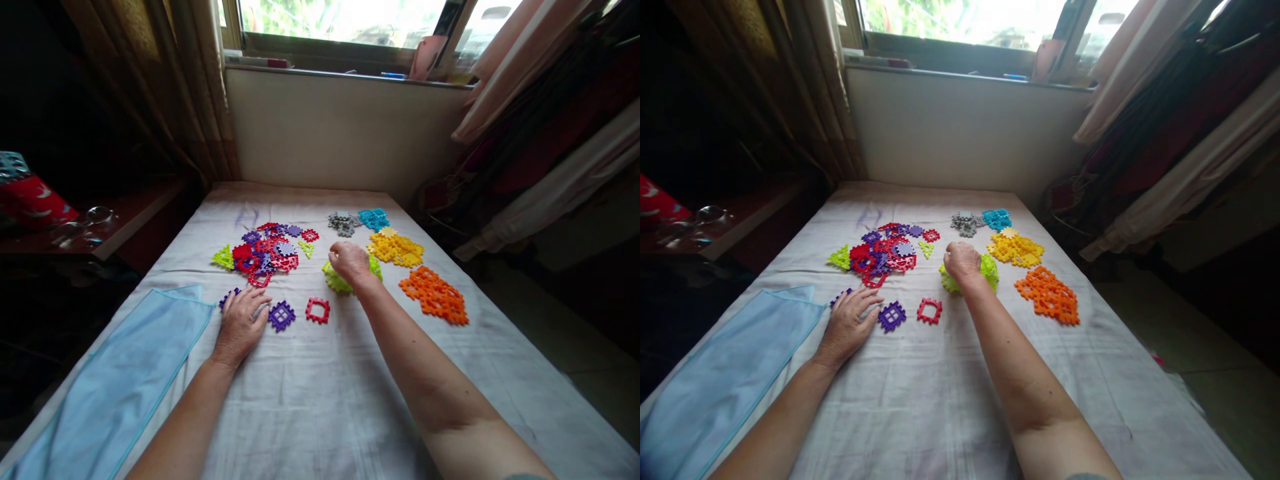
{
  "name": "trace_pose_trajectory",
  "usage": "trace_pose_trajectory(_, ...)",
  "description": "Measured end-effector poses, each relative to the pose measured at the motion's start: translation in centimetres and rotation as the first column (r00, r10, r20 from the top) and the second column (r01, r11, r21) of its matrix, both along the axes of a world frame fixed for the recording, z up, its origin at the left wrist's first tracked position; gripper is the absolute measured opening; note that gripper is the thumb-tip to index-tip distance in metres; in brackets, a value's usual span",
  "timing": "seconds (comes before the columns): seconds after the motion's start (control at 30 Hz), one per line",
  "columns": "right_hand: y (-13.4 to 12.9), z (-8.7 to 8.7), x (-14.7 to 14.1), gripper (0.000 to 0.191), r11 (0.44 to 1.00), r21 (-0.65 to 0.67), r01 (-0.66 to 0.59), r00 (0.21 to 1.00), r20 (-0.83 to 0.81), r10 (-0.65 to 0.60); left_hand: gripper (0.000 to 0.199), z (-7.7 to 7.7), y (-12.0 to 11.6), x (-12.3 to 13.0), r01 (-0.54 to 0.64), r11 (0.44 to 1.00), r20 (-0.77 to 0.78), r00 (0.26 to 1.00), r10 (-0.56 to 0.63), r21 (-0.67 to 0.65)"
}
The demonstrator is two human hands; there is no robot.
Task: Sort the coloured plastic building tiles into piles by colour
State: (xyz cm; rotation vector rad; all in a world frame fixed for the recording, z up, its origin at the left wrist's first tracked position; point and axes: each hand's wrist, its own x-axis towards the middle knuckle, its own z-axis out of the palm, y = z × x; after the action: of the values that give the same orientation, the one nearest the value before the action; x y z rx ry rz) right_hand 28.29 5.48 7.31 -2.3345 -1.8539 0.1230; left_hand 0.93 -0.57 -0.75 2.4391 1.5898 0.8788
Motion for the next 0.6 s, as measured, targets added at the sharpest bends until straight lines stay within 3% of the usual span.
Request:
trace_pose_trajectory(0.17, 2.5, -1.6, -2.4, 0.041, 0.991, -0.009, -0.131, 0.99, 0.042, 0.131, 0.024, -0.1, 0.1, -0.1, 0.003, 1.0, 0.005, 1.0, -0.003, -0.011)
trace_pose_trajectory(0.33, 4.8, -2.4, -3.7, 0.045, 0.984, -0.082, -0.158, 0.986, 0.044, 0.162, 0.023, -0.3, 0.2, -0.2, 0.001, 1.0, 0.006, 1.0, -0.001, -0.007)
trace_pose_trajectory(0.6, 4.7, -3.0, -4.3, 0.033, 0.986, -0.069, -0.15, 0.986, 0.059, 0.154, 0.023, -0.6, 0.3, -0.3, 0.011, 1.0, 0.005, 1.0, -0.011, 0.011)
